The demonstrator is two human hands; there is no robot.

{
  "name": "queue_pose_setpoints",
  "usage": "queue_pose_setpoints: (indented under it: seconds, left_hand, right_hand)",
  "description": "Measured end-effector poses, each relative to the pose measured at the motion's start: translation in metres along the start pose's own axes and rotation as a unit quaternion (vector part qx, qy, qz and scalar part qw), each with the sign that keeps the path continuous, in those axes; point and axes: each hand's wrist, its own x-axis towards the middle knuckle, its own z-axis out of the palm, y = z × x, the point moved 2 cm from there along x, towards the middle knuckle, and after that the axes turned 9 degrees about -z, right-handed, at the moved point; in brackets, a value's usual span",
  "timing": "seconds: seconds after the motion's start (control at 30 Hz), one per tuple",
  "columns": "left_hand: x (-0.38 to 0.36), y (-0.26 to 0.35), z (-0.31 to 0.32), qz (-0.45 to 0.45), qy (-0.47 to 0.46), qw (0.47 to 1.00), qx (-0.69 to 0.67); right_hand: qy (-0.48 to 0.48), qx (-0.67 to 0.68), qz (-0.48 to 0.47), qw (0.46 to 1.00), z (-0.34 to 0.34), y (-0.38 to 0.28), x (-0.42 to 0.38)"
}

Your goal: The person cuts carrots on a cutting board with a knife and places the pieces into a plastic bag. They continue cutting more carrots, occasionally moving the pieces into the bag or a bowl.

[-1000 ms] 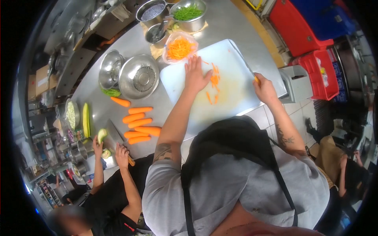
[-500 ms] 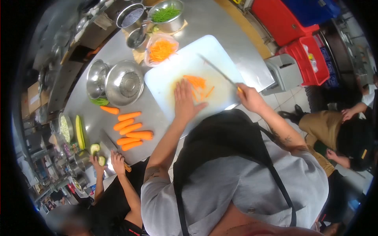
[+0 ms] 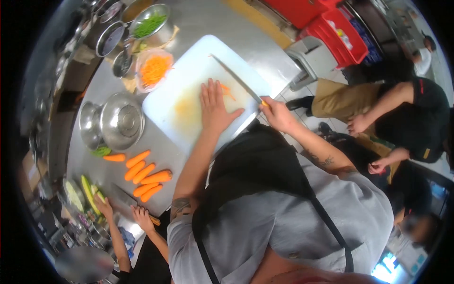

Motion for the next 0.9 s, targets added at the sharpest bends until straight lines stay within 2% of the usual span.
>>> queue_pose_setpoints:
  seconds: [0.03,0.13,0.23,0.3,0.43,0.53,0.57,0.67,0.77,0.87,0.9]
  left_hand:
    - [0.002,0.000,-0.001,-0.003,-0.018,0.998,0.055]
    - [0.044,-0.024,0.014,-0.004,0.050,0.998,0.048]
    - [0.085,-0.032,0.017,0.030,0.044,0.999,0.013]
    - [0.093,-0.035,0.020,0.080,0.021,0.996,0.015]
    - [0.070,-0.048,0.015,0.176,-0.079,0.980,-0.054]
    - [0.038,-0.056,0.005,0.155,-0.071,0.976,-0.137]
    - [0.028,-0.055,0.000,0.167,-0.037,0.978,-0.116]
    - [0.003,-0.049,0.006,0.022,0.118,0.977,-0.175]
    - [0.002,-0.044,0.025,-0.064,0.146,0.970,-0.186]
    - [0.015,-0.031,0.034,-0.079,0.136,0.979,-0.132]
    - [0.018,-0.025,0.036,-0.077,0.151,0.978,-0.117]
  right_hand:
    - [0.029,0.008,0.017,0.999,-0.006,-0.002,-0.006]
    - [0.086,0.013,0.041,0.995,-0.006,0.017,-0.015]
    - [0.100,0.051,0.083,0.990,-0.004,0.015,-0.022]
    - [0.119,0.030,0.074,0.990,-0.001,0.009,-0.022]
    - [0.120,-0.018,0.042,0.992,0.001,0.004,-0.007]
    - [0.101,-0.077,0.003,0.992,0.006,0.000,0.011]
    - [0.091,-0.107,-0.010,0.990,0.011,0.001,0.016]
    - [0.046,-0.137,-0.047,0.988,0.031,-0.008,0.019]
    - [-0.025,-0.077,-0.100,0.992,0.050,-0.020,0.013]
    - [-0.021,0.021,0.008,1.000,0.053,-0.025,0.013]
    - [0.029,0.064,0.046,0.996,0.053,-0.027,0.013]
